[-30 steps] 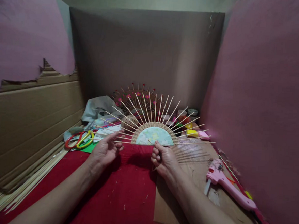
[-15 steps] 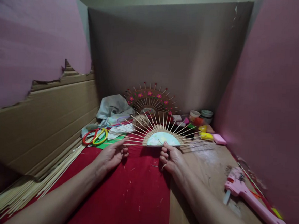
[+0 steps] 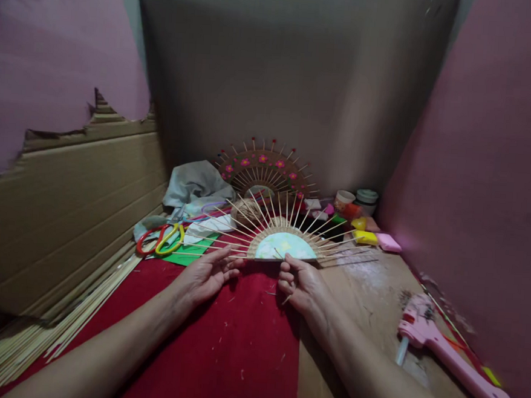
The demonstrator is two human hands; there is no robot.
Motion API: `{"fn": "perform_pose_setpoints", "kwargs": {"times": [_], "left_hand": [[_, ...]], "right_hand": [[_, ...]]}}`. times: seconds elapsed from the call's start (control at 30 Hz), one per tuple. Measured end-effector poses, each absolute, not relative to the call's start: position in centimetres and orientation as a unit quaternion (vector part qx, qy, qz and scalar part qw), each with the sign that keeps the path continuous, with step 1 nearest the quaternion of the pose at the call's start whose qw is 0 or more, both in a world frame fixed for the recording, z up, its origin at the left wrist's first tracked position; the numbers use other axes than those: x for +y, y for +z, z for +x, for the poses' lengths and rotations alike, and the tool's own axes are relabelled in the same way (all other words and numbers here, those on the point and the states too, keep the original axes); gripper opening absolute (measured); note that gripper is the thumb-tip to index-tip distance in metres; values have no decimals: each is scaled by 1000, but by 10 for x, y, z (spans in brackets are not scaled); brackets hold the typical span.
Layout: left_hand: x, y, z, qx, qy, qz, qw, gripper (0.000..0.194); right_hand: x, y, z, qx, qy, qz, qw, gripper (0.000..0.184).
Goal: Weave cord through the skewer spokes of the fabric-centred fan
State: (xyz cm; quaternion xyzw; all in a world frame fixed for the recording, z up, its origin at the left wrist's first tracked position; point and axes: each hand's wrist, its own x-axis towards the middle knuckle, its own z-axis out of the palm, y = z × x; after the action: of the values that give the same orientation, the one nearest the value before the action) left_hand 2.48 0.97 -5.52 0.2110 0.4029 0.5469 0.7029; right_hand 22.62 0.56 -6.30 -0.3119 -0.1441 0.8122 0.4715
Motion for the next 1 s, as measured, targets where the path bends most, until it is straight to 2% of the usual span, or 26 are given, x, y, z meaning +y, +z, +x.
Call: {"fn": "perform_pose_setpoints", "kwargs": {"times": [0.23, 0.43, 1.0], "left_hand": [[19, -51, 36, 393, 528, 252, 709, 22], [19, -53, 39, 345, 552, 270, 710, 12], [16, -60, 39, 330, 553, 243, 726, 8]], "right_hand": [[5, -67, 225, -157, 808, -284, 491, 22], [1, -70, 224, -186, 797, -268, 508, 19], [-9, -66, 213, -218, 774, -297, 516, 24]]}}
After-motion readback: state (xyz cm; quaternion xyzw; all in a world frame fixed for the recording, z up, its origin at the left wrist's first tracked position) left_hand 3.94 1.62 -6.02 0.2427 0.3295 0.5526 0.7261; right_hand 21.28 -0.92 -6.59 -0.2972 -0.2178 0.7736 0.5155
